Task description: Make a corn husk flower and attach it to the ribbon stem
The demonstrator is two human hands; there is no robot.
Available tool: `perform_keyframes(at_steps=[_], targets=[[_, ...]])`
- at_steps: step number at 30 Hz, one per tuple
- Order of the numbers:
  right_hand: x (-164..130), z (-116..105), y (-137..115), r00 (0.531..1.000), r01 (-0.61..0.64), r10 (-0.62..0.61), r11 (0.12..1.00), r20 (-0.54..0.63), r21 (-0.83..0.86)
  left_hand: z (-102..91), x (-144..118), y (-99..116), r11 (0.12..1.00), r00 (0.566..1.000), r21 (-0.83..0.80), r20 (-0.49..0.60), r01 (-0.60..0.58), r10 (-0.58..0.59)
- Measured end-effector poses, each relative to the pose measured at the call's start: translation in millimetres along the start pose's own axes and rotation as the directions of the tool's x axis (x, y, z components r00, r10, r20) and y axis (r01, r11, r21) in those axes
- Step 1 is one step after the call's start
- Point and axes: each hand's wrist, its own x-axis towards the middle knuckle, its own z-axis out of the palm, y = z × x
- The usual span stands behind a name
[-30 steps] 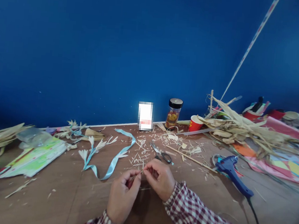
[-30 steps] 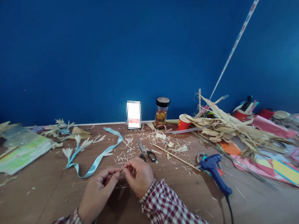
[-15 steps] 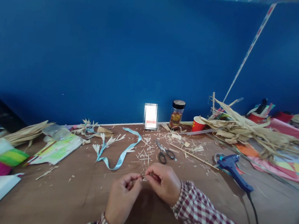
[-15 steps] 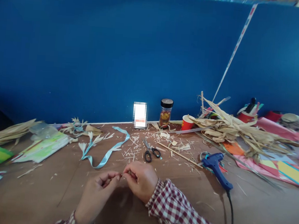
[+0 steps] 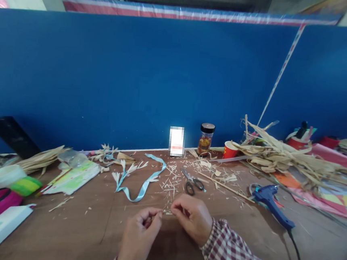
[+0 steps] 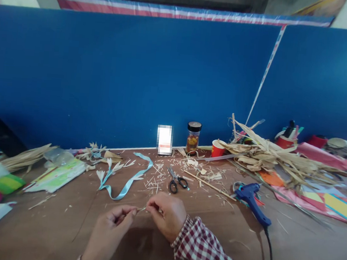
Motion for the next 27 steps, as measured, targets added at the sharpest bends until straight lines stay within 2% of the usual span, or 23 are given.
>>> perform_keyframes(at_steps=[4,8,12,16,18,20,23,25,27], targets=[[0.2,-4.9,8.4,0.997,-0.052,0.056,0.996,-0.062,0.072,-22.6,0.3,-6.3,0.994,0.996,0.098,-0.077,-0.044,0.051],[1.1,-6.2,14.7,0.983,-0.127,0.145,0.979,-0.111,0.157,-38.4,-1.6,-12.7,0.988,0.989,0.154,-0.147,0.003,0.020],[1.7,-9.6,0.9,0.958,-0.162,0.204,0.965,-0.202,0.204,-32.2,-1.1,-7.4,0.998,0.992,0.051,-0.124,0.027,-0.020],[0.0,-16.4,-26.8,0.959,-0.034,0.079,0.985,-0.271,0.167,-21.1,1.3,3.2,1.000,0.994,-0.002,-0.109,-0.016,0.016],[-1.3,-16.8,-33.0,0.957,-0.038,0.080,0.988,-0.280,0.152,-18.9,1.4,5.8,0.998,0.989,0.030,-0.135,-0.050,0.054],[-1.8,-12.6,-30.2,0.949,-0.136,0.182,0.973,-0.256,0.186,-17.7,0.4,6.3,0.993,0.979,0.088,-0.180,-0.079,0.094],[0.2,0.7,-16.1,0.936,-0.315,0.349,0.894,-0.053,0.320,-13.3,-2.7,5.6,0.982,0.966,0.153,-0.218,-0.107,0.139],[3.2,9.8,-8.1,0.919,-0.385,0.389,0.855,0.062,0.349,-8.2,-5.0,5.2,0.973,0.965,0.188,-0.202,-0.130,0.168],[6.6,15.4,-4.6,0.903,-0.421,0.422,0.842,0.072,0.338,-3.2,-6.9,5.2,0.964,0.965,0.213,-0.172,-0.160,0.198]])
